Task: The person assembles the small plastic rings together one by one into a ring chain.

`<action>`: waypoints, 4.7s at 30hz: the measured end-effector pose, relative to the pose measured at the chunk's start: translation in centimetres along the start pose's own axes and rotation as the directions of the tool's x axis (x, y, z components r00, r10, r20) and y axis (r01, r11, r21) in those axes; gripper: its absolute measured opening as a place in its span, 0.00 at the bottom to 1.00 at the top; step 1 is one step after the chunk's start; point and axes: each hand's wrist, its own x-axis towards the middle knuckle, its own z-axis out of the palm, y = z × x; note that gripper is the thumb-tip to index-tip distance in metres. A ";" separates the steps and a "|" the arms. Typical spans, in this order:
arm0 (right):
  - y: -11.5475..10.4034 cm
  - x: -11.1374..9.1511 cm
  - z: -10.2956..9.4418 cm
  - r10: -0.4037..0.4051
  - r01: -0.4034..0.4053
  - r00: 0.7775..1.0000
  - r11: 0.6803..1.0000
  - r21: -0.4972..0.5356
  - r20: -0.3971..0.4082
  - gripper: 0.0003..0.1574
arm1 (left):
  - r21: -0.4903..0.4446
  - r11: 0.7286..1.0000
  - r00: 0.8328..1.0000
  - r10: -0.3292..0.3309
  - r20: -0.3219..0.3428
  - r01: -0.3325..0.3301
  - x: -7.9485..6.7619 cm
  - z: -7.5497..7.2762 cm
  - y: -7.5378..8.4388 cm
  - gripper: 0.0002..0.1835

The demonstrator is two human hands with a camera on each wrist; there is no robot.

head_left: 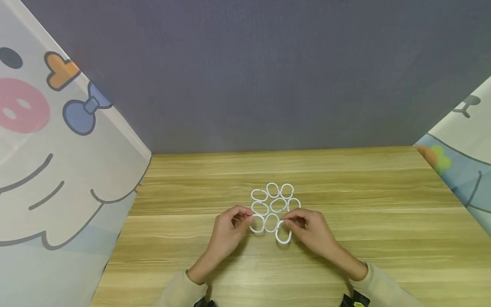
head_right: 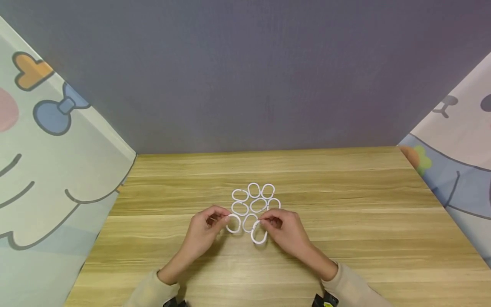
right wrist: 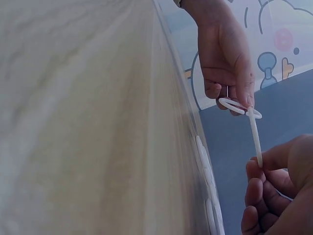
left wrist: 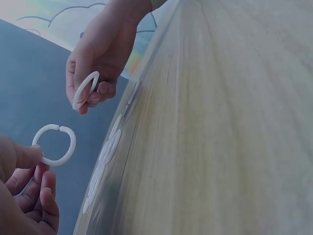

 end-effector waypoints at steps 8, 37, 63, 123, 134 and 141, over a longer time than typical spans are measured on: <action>-0.6 0.3 0.1 0.072 -0.076 0.997 0.994 0.085 0.042 0.10 | -0.019 1.000 1.000 -0.004 0.013 0.004 -0.1 0.2 0.1 0.03; -1.0 0.9 0.9 0.132 -0.145 0.986 0.981 0.130 0.104 0.08 | -0.046 0.998 0.995 0.048 0.089 -0.044 -0.6 0.9 0.1 0.03; -1.5 1.1 0.5 0.181 -0.183 0.983 0.967 0.177 0.030 0.06 | -0.052 0.998 0.991 0.026 0.128 -0.019 -1.0 0.9 0.4 0.06; -2.2 0.5 0.6 0.065 -0.065 0.998 0.956 0.286 0.010 0.06 | -0.148 0.989 1.000 0.004 0.016 -0.001 -0.8 1.0 0.5 0.03; -1.8 0.4 0.4 0.060 -0.054 0.998 0.961 0.270 -0.013 0.10 | -0.137 0.990 1.000 0.008 -0.004 -0.008 -1.0 0.8 0.3 0.03; -1.3 0.1 -0.1 0.063 -0.055 0.998 0.962 0.267 -0.021 0.09 | -0.134 0.991 1.000 -0.012 -0.022 0.009 -1.3 0.2 0.1 0.03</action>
